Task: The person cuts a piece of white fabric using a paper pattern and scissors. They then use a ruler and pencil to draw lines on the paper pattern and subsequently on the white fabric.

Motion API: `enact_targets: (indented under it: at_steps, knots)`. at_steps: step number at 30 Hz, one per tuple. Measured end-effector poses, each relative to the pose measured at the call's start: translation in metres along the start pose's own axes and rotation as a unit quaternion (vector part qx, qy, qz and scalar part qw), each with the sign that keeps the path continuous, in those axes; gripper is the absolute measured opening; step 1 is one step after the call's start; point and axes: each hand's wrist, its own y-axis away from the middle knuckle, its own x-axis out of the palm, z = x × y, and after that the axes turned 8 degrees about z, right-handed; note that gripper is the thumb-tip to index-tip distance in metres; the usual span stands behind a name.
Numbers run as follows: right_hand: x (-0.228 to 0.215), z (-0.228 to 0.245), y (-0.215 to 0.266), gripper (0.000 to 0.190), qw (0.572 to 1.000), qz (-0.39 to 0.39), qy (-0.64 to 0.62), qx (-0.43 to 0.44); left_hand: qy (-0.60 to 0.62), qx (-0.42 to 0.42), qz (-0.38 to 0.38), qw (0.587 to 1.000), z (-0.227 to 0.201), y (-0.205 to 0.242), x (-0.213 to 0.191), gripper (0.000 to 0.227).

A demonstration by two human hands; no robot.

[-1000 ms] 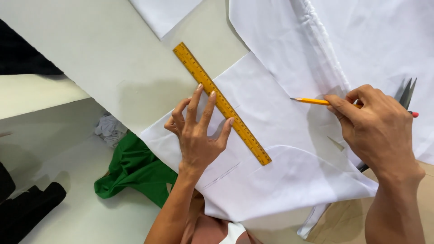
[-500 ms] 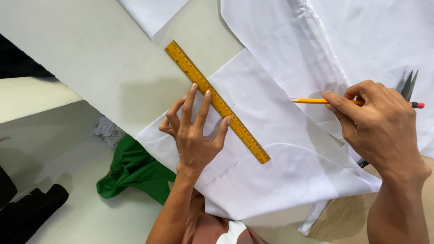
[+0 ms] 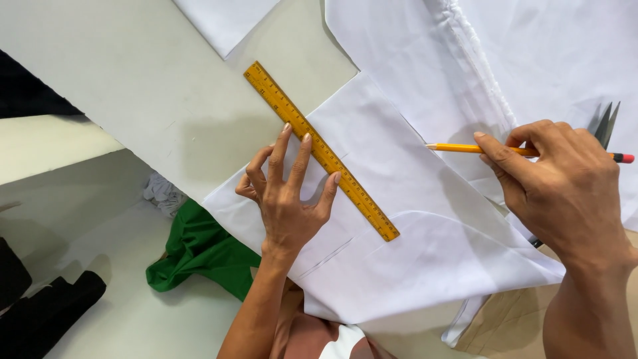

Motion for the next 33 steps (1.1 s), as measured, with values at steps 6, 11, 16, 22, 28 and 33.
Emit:
enact_targets:
  at_steps: [6, 11, 16, 22, 28, 33]
  knots:
    - [0.002, 0.000, 0.007, 0.019, 1.000, -0.002, -0.006, 0.013, 0.001, 0.008, 0.002, 1.000, 0.001, 0.001, 0.000, 0.055]
    - [0.005, -0.003, 0.016, 0.019, 1.000, -0.003, -0.004, 0.018, -0.001, 0.009, 0.002, 1.000, 0.002, 0.001, 0.001, 0.055]
    - [0.005, -0.003, 0.023, 0.019, 1.000, 0.008, -0.007, 0.030, -0.003, 0.010, 0.002, 1.000, 0.002, 0.002, 0.002, 0.055]
    - [0.003, -0.005, 0.028, 0.016, 0.999, -0.004, 0.006, 0.036, -0.007, 0.010, 0.003, 1.000, 0.001, 0.001, 0.001, 0.055]
    - [0.005, -0.004, 0.028, 0.017, 0.999, 0.006, -0.005, 0.037, -0.003, 0.009, 0.005, 1.000, 0.002, 0.002, 0.001, 0.056]
    - [0.000, 0.009, 0.021, 0.021, 0.985, 0.010, -0.147, 0.091, -0.003, 0.007, 0.008, 1.000, 0.001, 0.002, 0.001, 0.055]
